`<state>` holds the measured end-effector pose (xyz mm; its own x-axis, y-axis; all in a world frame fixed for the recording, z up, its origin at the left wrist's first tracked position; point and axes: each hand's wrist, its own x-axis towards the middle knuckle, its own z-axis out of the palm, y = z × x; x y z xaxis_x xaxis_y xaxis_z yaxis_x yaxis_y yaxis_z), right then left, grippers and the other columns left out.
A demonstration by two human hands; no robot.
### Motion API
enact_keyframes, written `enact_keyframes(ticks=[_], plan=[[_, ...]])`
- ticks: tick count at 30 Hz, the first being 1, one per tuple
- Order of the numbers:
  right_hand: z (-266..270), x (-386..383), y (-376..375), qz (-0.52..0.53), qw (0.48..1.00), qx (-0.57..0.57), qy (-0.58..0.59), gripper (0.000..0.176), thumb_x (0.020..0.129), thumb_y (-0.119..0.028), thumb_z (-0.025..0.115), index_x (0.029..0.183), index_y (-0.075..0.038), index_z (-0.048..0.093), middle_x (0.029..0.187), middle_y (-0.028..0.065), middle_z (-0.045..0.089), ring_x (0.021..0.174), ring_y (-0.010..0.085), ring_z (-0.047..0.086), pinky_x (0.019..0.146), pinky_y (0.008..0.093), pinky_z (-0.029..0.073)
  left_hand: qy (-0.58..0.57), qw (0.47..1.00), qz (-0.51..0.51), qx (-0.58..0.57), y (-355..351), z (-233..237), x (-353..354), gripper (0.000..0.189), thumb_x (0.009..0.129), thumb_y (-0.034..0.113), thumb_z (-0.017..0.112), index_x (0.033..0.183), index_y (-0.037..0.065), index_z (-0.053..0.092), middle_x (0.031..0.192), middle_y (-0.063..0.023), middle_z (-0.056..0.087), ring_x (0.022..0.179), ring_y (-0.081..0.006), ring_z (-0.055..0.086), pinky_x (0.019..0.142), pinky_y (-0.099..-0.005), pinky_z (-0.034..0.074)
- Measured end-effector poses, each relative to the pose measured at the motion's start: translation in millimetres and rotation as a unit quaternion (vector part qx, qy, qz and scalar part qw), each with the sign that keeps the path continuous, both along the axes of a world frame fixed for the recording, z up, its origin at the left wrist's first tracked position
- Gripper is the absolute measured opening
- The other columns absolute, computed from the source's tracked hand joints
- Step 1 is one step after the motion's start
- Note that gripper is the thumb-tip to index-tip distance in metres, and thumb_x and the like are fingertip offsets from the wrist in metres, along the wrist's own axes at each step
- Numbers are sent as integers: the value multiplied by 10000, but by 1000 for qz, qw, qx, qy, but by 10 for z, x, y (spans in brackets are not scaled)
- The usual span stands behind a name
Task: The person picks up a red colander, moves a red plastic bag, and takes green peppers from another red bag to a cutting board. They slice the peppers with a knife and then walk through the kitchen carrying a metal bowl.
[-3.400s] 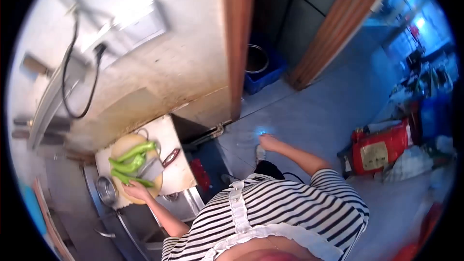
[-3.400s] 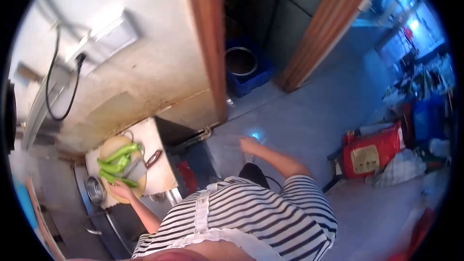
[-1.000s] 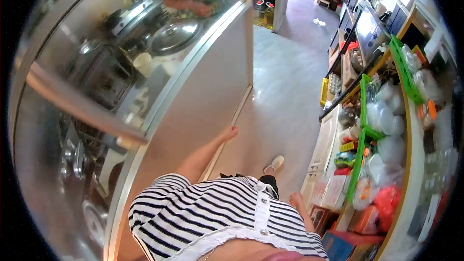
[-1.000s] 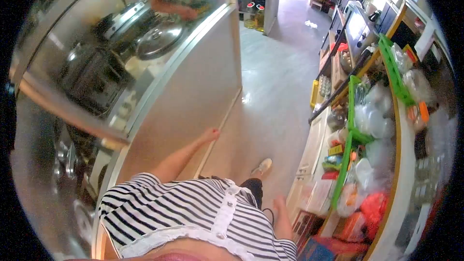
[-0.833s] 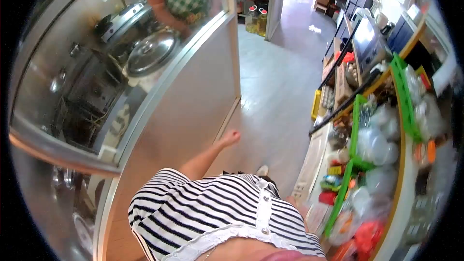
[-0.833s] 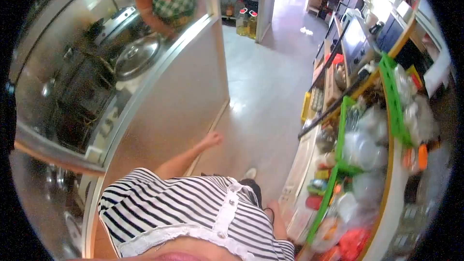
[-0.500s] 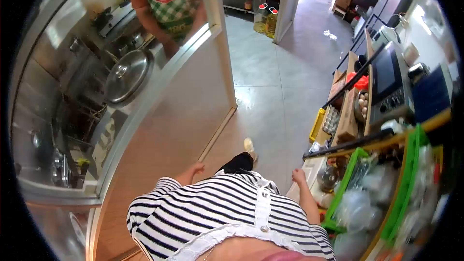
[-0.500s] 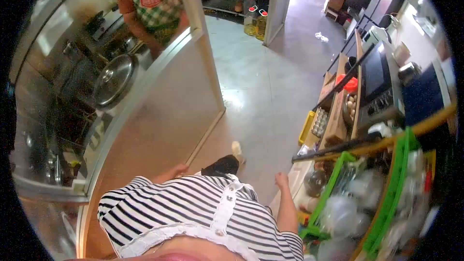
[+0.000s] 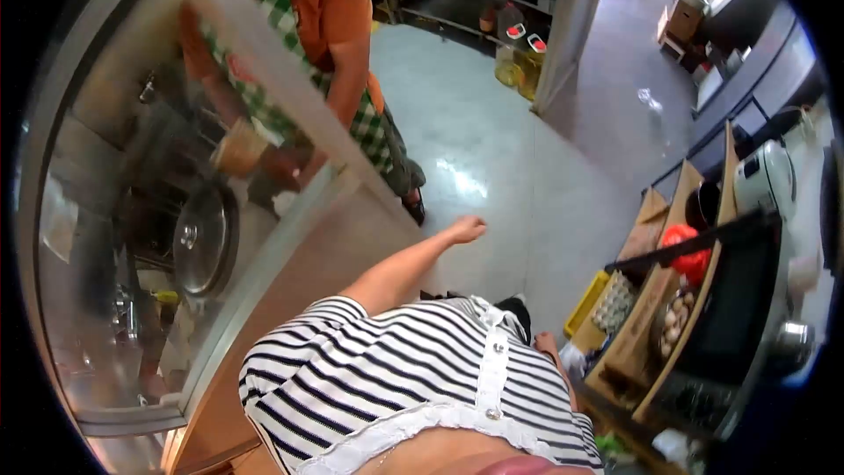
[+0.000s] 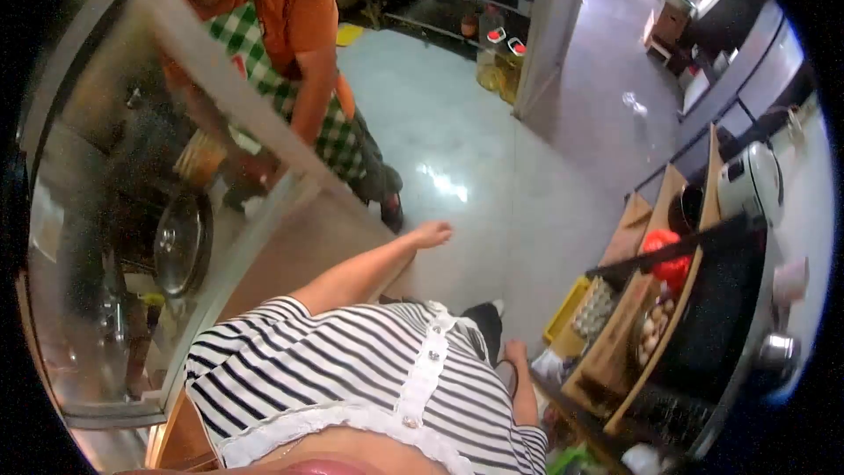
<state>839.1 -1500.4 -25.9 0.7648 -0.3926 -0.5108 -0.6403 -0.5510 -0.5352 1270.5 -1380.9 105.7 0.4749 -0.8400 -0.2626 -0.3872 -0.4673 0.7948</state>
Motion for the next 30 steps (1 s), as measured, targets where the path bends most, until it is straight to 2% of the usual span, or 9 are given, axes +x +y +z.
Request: enact_keyframes(ticks=[5,10,14,18,22,23,26,28,30], plan=[[111,1152,-1063,-249,946,198,59,198,745,-160,443,695,13,526,547,101,520,411,196,518,344,319,405,42,993,25,-105,-1150,580,492,240,800,258,495,907,58,572,764,-84,608,720,-214,578,652,-314,447],[860,2500,-2210,-119,986,100,64,211,764,-193,446,719,1,518,575,117,542,455,193,531,407,318,443,-81,992,70,70,-700,-1106,1063,280,766,267,456,770,8,562,734,-176,583,674,-296,561,628,-417,427],[884,3572,-3044,10,994,70,83,299,729,-235,476,798,35,584,670,179,599,615,263,603,613,368,479,-7,915,257,311,-21,-971,1274,187,645,197,556,615,22,614,566,-129,562,474,-220,533,470,-372,436],[-93,5083,-3831,194,977,-2,88,208,726,-170,504,709,31,554,610,176,581,520,261,581,503,368,467,237,799,531,153,80,-1020,1383,217,667,221,552,591,25,610,575,-96,578,456,-205,540,428,-337,425],[-511,6877,-3848,176,971,23,-159,150,738,-99,466,680,28,519,510,106,514,412,180,499,383,308,410,179,846,387,320,6,-1326,1782,192,685,200,543,646,32,627,596,-101,590,493,-218,553,452,-338,440],[371,7176,-3570,66,984,137,-98,186,751,-124,464,773,41,548,569,92,534,459,165,517,413,296,420,178,864,345,321,-7,-1355,2078,188,689,195,544,660,29,627,624,-116,593,524,-216,556,480,-351,443],[216,8071,-3565,218,966,114,-78,259,757,-146,457,882,54,564,614,88,553,502,160,531,493,296,458,186,909,208,309,-133,-1686,2777,180,702,182,547,702,22,629,708,-161,601,618,-209,565,565,-390,451],[317,8488,-3630,247,956,74,-141,232,756,-142,461,851,44,561,600,87,538,504,157,532,482,300,455,-23,941,166,292,-223,-2022,3545,313,719,282,504,804,-2,603,815,-194,587,711,-358,555,641,-447,410],[47,8847,-3816,245,958,83,-127,210,759,-137,457,847,24,559,589,88,529,502,168,540,440,291,441,-50,903,365,220,-712,-1193,4319,361,793,310,379,787,14,587,787,-184,594,734,-349,566,659,-451,428]])
